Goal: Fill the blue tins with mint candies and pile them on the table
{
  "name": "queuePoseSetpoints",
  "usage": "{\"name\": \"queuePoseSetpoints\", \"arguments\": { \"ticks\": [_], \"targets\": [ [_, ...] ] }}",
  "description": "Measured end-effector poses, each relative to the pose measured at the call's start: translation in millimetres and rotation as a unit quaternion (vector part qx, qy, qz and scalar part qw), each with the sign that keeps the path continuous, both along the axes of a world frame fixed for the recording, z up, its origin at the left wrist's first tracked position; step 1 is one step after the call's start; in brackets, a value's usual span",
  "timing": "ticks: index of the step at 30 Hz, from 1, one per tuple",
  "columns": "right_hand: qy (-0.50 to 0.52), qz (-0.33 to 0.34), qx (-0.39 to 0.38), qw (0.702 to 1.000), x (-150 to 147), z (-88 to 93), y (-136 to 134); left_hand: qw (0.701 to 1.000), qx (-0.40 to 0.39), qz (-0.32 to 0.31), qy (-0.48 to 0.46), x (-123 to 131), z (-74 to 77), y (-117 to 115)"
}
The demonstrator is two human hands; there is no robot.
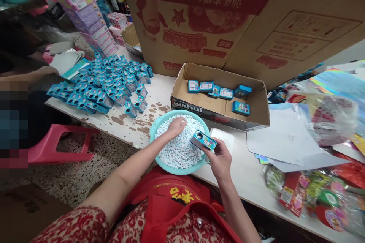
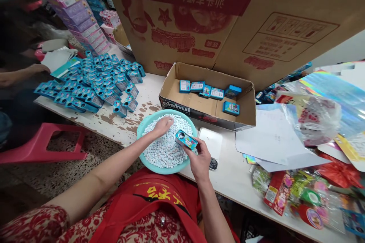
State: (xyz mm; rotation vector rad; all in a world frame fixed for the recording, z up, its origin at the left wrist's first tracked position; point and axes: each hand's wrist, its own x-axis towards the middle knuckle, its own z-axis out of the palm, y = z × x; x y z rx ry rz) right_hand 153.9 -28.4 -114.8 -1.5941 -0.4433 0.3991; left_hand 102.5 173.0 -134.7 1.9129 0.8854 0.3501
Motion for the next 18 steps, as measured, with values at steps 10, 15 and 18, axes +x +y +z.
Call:
{"name": "queuePoseSetpoints", "arguments": {
  "ticks": [10,15,18],
  "targets": [
    [0.011,-0.028,-0.019,0.999,3.7,-2.9,2.3,0.986,0.039,-0.069,0.144,-8.4,-38.3,-29.0],
    [0.022,-0.010,-0.056,0.998,5.5,-7.7,0.4,0.997,-0.032,-0.012,0.074,-8.3,-39.6,-18.1],
    [0.015,-0.004,-0.068,0.998,5.5,-4.3,-2.5,0.994,-0.099,0.022,0.033,-10.0,-25.7,-15.5]
  ]
}}
